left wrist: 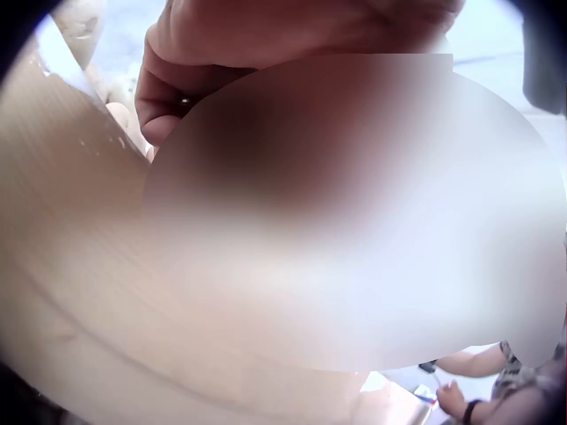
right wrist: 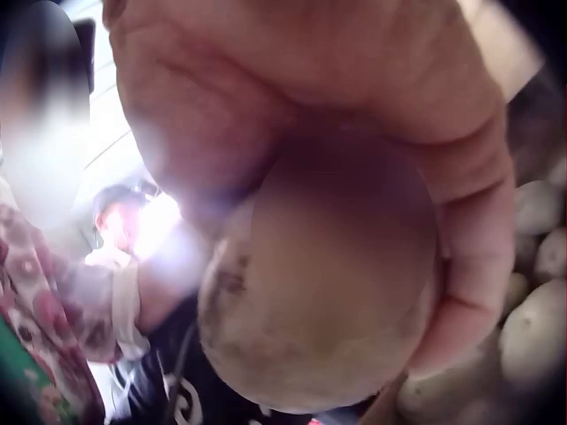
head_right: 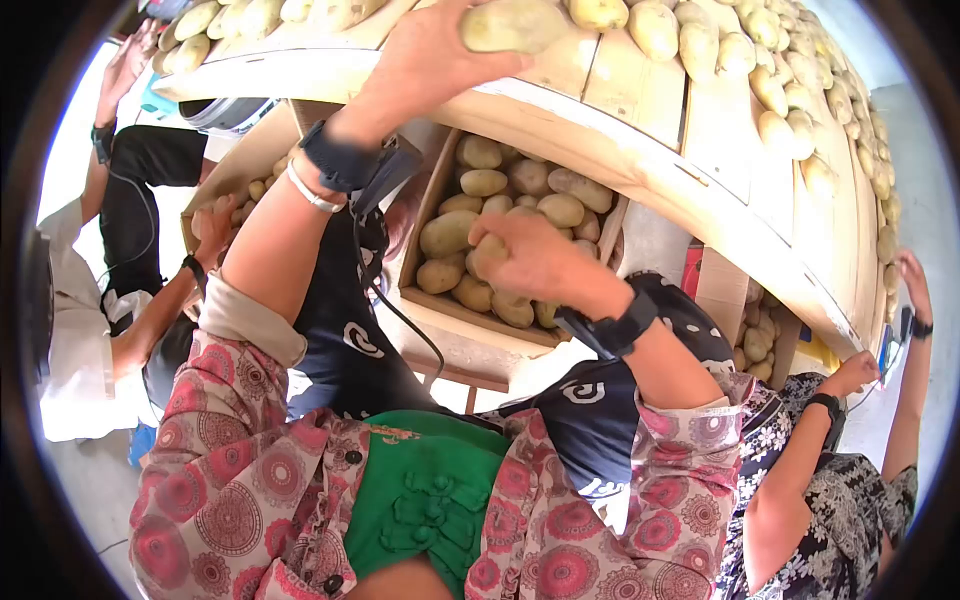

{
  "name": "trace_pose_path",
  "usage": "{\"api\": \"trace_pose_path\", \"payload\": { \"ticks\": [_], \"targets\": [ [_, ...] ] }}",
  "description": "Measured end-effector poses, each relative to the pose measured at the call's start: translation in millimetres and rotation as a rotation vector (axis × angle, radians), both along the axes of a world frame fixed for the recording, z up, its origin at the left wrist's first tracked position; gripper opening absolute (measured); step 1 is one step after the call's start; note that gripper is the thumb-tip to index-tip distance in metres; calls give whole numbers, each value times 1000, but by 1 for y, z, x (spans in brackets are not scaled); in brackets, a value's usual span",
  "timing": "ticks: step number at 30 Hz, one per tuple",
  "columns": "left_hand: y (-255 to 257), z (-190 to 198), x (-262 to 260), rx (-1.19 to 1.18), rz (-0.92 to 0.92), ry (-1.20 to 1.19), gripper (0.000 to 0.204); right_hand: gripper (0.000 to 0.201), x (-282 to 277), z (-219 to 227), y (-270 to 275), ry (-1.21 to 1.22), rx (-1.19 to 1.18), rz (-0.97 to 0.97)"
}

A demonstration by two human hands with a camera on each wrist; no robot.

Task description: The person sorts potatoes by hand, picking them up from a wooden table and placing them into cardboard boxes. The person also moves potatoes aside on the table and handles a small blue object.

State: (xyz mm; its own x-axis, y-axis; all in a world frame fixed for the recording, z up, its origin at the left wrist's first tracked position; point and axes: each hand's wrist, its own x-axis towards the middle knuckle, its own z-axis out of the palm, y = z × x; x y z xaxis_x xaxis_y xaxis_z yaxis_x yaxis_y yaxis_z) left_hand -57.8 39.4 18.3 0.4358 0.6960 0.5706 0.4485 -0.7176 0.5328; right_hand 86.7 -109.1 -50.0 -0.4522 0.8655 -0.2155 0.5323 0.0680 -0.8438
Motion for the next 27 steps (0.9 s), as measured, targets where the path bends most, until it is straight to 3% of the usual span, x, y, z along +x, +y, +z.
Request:
{"api": "trace_pose_path", "payload": {
  "ticks": [2,4,5,7,8,10,11,13,14,15,16,17,18,20,21,24,26,27],
  "targets": [
    [2,2,-13,-30,40,-91,51,36,-5,-6,-7,-144,74,2],
    [4,12,-24,-673,-77,-338,54,31,-4,-16,6,-268,180,-73],
    [5,14,-24,-672,-78,-339,54,26,-1,-19,12,-391,290,-155],
    [6,17,-27,-870,-453,-824,48,32,1,-15,20,-392,337,-168],
    [7,18,-32,-870,-443,-824,48,35,-1,-15,23,-411,388,-158],
    [8,18,-39,-795,-532,-598,42,41,-1,-7,27,-424,454,-88],
    [5,16,-40,-801,-532,-601,42,41,3,2,32,-426,448,-88],
    [-6,18,-39,-864,-486,-539,19,36,13,22,45,-199,195,-127],
    [-7,18,-43,-863,-484,-539,19,35,23,28,49,-19,95,-202],
    [-8,16,-49,-851,-449,-323,31,35,35,39,53,-18,96,-202],
    [-9,14,-52,-833,-416,-108,46,35,48,51,56,287,-56,-268],
    [-11,6,-52,-834,-426,-105,46,34,60,60,56,591,-209,-335],
    [-17,1,-49,-742,-436,16,43,34,70,62,56,590,-209,-348],
    [-27,-8,-41,-690,-445,188,46,33,86,64,62,1002,-142,-375],
    [-31,-16,-36,-585,-444,287,51,33,92,64,66,1009,-139,-384],
    [-56,-44,-26,-482,-460,479,52,36,113,57,78,1381,-216,-196],
    [-74,-63,-17,-465,-478,711,52,35,113,58,77,1381,-191,-246],
    [-80,-66,-14,-461,-486,719,52,35,112,60,76,1378,-164,-275]
  ]
}}
